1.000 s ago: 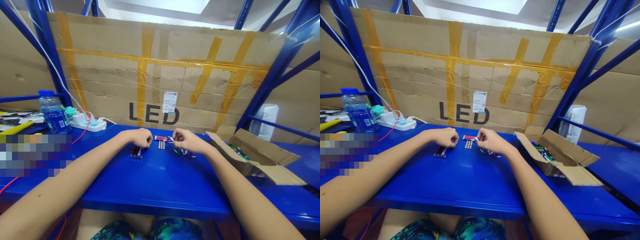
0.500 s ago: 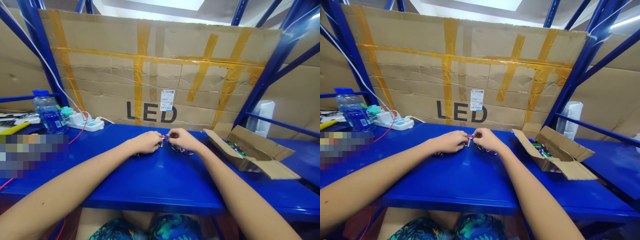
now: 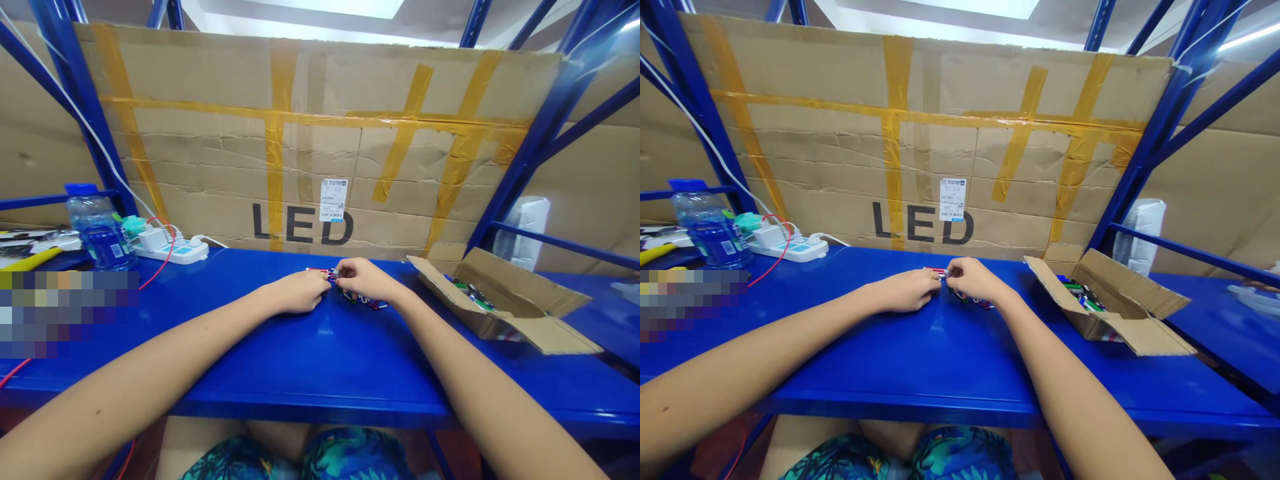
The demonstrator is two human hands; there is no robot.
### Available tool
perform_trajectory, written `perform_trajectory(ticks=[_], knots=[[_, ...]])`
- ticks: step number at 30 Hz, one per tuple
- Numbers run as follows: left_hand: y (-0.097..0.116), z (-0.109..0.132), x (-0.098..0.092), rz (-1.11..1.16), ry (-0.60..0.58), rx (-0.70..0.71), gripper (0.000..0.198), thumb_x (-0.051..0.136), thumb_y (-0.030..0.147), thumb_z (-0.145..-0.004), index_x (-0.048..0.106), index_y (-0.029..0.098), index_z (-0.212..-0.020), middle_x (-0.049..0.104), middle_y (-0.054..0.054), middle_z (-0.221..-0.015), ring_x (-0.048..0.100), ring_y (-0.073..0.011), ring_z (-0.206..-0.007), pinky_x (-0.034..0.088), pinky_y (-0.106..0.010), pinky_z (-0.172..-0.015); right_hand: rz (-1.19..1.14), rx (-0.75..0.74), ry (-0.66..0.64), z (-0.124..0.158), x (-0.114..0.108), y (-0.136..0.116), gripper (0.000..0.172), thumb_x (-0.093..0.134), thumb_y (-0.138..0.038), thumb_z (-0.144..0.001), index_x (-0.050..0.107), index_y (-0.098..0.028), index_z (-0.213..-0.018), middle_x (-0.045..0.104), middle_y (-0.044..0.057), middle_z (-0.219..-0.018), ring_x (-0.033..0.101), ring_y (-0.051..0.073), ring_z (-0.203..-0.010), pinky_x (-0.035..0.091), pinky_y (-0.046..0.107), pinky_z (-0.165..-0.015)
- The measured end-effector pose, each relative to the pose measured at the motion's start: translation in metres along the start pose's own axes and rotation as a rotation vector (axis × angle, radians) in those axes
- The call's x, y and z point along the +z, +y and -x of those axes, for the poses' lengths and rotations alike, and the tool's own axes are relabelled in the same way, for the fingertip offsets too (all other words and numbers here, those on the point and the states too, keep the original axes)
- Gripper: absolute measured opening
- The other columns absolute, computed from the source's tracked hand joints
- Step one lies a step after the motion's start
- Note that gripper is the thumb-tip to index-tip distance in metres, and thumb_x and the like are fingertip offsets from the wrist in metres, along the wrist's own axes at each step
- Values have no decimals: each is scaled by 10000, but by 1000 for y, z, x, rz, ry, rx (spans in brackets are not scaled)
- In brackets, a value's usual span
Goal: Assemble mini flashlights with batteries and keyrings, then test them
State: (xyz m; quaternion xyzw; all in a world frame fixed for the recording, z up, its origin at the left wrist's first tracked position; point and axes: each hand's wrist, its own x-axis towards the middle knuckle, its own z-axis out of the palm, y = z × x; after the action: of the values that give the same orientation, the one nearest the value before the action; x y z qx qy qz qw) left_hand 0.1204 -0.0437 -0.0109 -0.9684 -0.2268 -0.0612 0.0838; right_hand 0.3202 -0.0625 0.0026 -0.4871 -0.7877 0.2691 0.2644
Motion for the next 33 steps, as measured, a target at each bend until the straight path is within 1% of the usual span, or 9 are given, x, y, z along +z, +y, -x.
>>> perform_trajectory(ticks=[3, 6, 10, 14, 21, 24, 29, 31, 33], knots=[[-1, 4, -5, 76, -38, 10, 205, 448, 77, -819, 626, 177, -828, 656, -69, -859, 594, -205, -778, 412, -306, -658, 0, -5, -2, 0, 0, 0, 73, 568, -160, -733, 570, -187, -800, 618, -15, -633, 568, 121, -489, 431, 236, -458], [-2, 9, -14, 153, -43, 10, 221, 457, 83, -822, 643, 191, -875, 662, -47, -846, 586, -186, -771, 401, -292, -672, -8, -3, -21, 1, 1, 0, 82, 563, -165, -730, 553, -187, -809, 612, -20, -635, 570, 120, -488, 436, 233, -457], [-2, 14, -25, 119, -73, -90, 143, 509, 154, -818, 649, 180, -814, 653, -61, -795, 579, -191, -739, 392, -291, -656, -57, -9, -61, 1, 3, 2, 107, 564, -165, -724, 547, -189, -827, 645, -5, -698, 594, 123, -532, 473, 236, -493], [0, 13, -24, 63, -151, -156, 148, 522, 192, -828, 630, 163, -731, 646, -69, -722, 557, -180, -625, 378, -293, -602, -101, -21, -86, 0, 6, 5, 133, 553, -170, -734, 557, -188, -865, 664, 9, -753, 614, 125, -583, 504, 241, -533], [1, 13, -27, 60, -147, -190, 83, 562, 176, -783, 626, 167, -730, 652, -59, -715, 571, -181, -603, 355, -277, -537, -106, -46, -102, -3, 11, 10, 184, 540, -146, -727, 579, -175, -904, 674, 25, -805, 635, 132, -640, 497, 230, -558], [-2, 14, -30, 36, -64, -212, 65, 587, 196, -777, 641, 166, -795, 672, -68, -765, 597, -192, -639, 357, -273, -537, -86, -47, -90, -4, 11, 10, 204, 549, -133, -714, 593, -175, -909, 683, 27, -804, 634, 132, -635, 488, 228, -564], [-6, 9, -23, 117, 256, -161, 171, 512, 252, -912, 649, 157, -952, 708, -73, -883, 646, -192, -790, 440, -274, -673, -122, -50, -88, -2, 12, 1, 192, 550, -116, -704, 609, -175, -877, 671, 12, -758, 619, 126, -605, 497, 240, -593], [-6, 7, -19, 163, 314, -101, 169, 502, 212, -925, 653, 154, -976, 712, -71, -930, 651, -183, -837, 457, -275, -724, -154, -64, -90, -1, 13, -4, 212, 535, -106, -695, 618, -176, -877, 663, 8, -745, 612, 129, -603, 503, 251, -603], [-6, 6, -16, 170, 317, -54, 161, 514, 183, -919, 661, 147, -971, 709, -77, -948, 652, -182, -858, 467, -275, -744, -170, -78, -91, -1, 14, -6, 221, 528, -107, -693, 626, -177, -878, 659, 6, -740, 611, 133, -604, 506, 260, -607]])
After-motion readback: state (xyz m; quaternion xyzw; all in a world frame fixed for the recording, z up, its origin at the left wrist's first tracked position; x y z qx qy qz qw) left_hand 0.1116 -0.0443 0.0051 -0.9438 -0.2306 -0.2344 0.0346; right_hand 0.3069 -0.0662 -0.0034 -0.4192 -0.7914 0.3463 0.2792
